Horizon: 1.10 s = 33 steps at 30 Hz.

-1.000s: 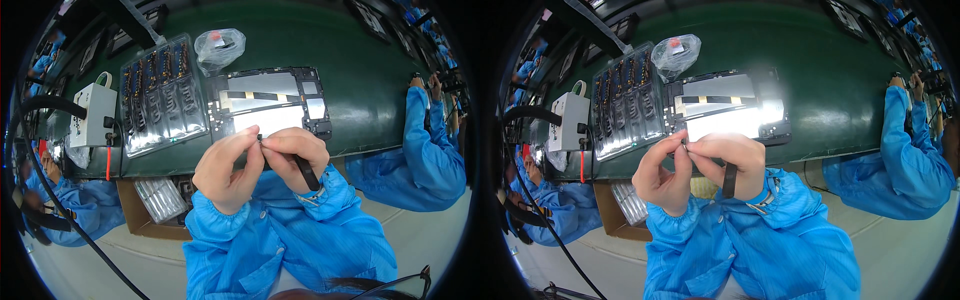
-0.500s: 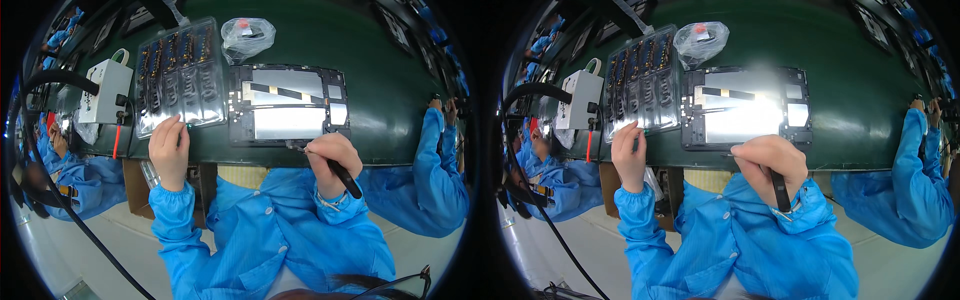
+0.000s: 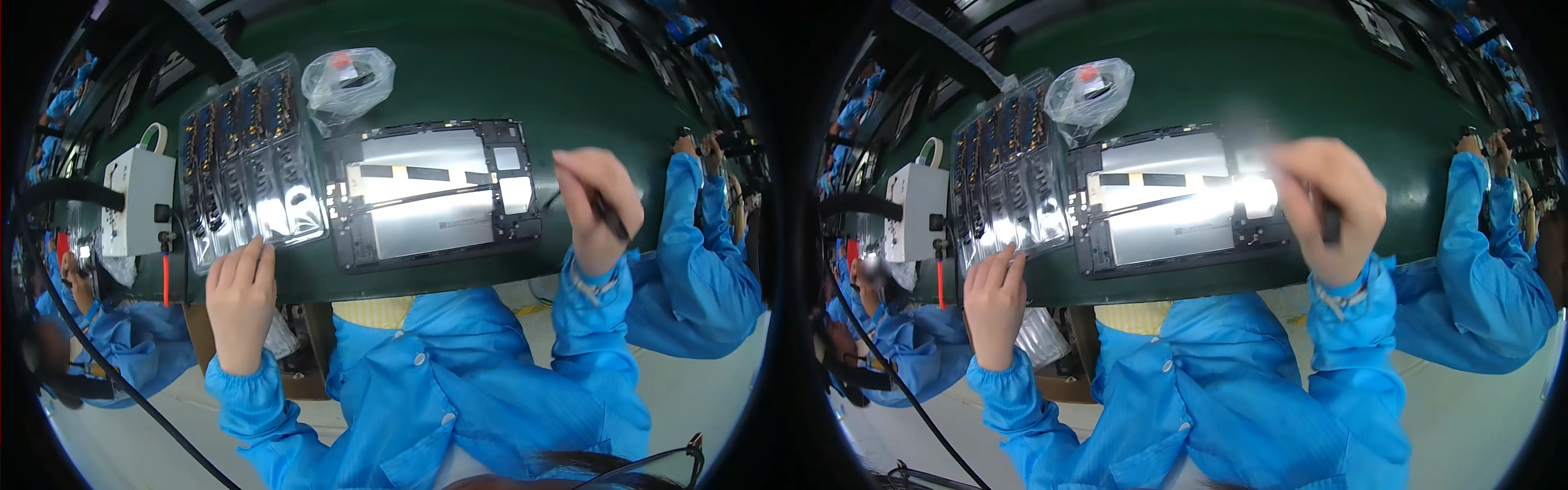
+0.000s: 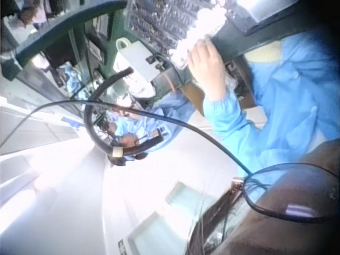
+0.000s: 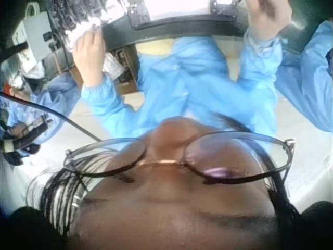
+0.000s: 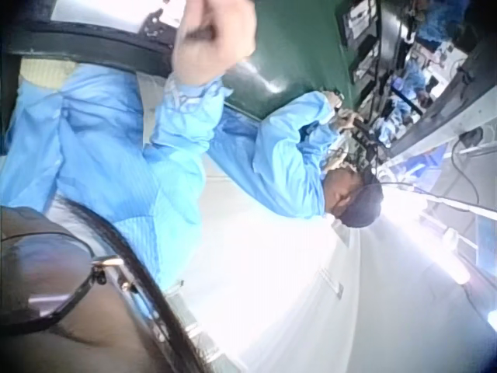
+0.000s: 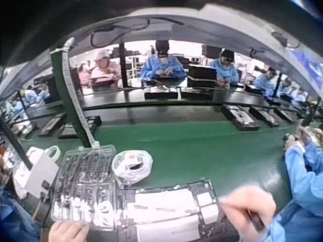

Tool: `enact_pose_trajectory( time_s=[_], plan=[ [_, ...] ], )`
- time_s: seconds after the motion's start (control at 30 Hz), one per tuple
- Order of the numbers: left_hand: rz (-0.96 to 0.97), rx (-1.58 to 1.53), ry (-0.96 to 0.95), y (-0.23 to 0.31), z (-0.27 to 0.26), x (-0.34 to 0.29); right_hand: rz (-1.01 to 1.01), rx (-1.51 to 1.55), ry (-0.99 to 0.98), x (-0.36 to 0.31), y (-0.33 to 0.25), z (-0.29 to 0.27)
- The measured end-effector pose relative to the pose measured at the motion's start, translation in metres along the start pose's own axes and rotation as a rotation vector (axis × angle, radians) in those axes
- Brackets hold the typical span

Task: Assembling internal components and attaching the screen to a tablet device on a production line.

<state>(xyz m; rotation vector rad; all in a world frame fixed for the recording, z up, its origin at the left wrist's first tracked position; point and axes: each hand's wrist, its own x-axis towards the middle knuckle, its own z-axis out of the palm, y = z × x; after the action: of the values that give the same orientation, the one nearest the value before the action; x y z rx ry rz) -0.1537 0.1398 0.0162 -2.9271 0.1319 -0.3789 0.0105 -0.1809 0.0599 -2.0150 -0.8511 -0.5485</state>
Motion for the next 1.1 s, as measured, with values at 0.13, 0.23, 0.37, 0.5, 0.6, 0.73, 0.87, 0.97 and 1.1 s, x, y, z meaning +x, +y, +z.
enact_pose_trajectory(
  time_s=[0.13,0.23,0.37,0.5,0.6,0.73,0.87,0.97,1.1],
  plan=[
    [0.065,-0.325,0.173,0.032,-0.026,0.068,-0.075,-0.101,-0.142,0.026,0.027,0.034],
    [0.133,-0.694,0.153,0.056,0.0,0.13,-0.188,-0.354,-0.309,0.031,0.037,0.07],
    [0.05,-0.763,0.178,0.076,0.035,0.168,-0.31,-0.495,-0.404,0.026,0.054,0.097],
    [0.039,-0.924,0.19,0.073,0.062,0.167,-0.317,-0.42,-0.375,0.025,0.057,0.1],
    [-0.011,-1.025,0.212,0.072,0.067,0.17,-0.293,-0.366,-0.359,0.028,0.057,0.1],
    [-0.021,-1.087,0.157,0.073,0.06,0.173,-0.272,-0.341,-0.407,0.029,0.058,0.099],
    [0.031,-1.061,0.167,0.073,0.062,0.172,-0.252,-0.342,-0.425,0.03,0.057,0.1],
    [0.08,-1.024,0.178,0.073,0.064,0.171,-0.257,-0.341,-0.443,0.031,0.057,0.098],
    [0.135,-0.924,0.177,0.074,0.064,0.171,-0.283,-0.361,-0.49,0.034,0.056,0.09]
  ],
)
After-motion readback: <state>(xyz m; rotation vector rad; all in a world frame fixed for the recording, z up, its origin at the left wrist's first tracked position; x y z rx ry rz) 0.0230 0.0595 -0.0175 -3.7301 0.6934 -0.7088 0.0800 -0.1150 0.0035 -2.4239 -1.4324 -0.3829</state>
